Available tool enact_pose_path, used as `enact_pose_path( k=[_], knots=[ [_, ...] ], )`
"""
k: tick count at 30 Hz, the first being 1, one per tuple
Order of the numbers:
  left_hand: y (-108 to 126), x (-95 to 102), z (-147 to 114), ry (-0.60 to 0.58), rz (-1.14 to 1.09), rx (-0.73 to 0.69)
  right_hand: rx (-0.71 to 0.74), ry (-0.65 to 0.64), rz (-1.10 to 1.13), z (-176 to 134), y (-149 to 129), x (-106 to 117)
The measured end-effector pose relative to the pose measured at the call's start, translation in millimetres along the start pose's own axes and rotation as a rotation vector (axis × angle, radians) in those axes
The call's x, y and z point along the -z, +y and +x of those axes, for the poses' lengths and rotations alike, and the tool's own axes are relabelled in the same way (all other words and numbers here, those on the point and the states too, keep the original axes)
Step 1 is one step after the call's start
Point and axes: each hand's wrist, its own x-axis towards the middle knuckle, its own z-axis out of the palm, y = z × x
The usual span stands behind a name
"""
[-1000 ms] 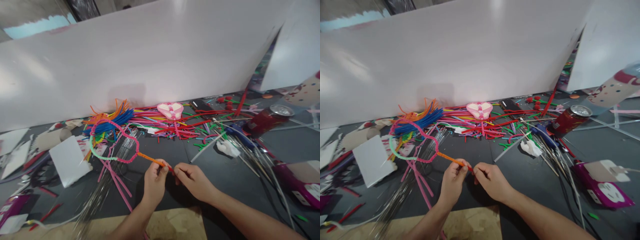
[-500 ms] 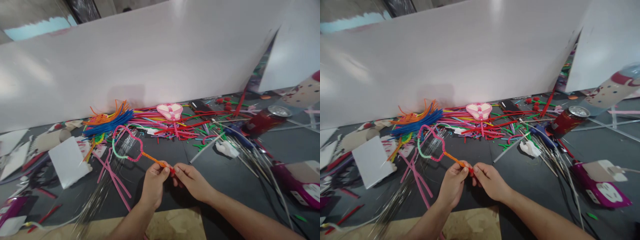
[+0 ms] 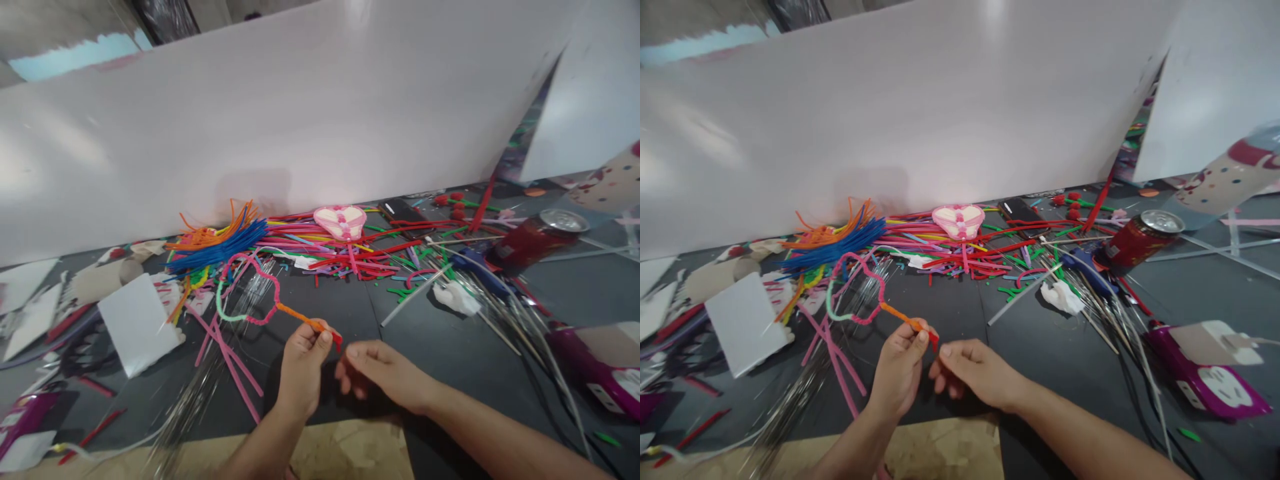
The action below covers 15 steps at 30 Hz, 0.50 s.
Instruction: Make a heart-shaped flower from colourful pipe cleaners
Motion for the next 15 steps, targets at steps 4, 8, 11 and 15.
enact_pose_path(
  k=[4, 8, 11, 15],
  knots=[
    [7.2, 4.0, 3.6, 0.047, -0.066, -0.02, 0.384, 0.408, -0.591, 1.1, -3.6, 14.5],
    [5.5, 2.5, 1.3, 0.008, -0.088, 0.04, 0.719, 0.353, -0.877, 4.4, 3.9, 16.2],
    [-0.1, 0.2, -2.0, -0.027, -0.085, 0.071, 0.821, 0.405, -0.984, 4.0, 6.2, 15.2],
    [-4.1, -2.5, -4.7, -0.054, -0.065, 0.077, 0.865, 0.41, -1.033, 1.1, 2.6, 16.4]
  ],
)
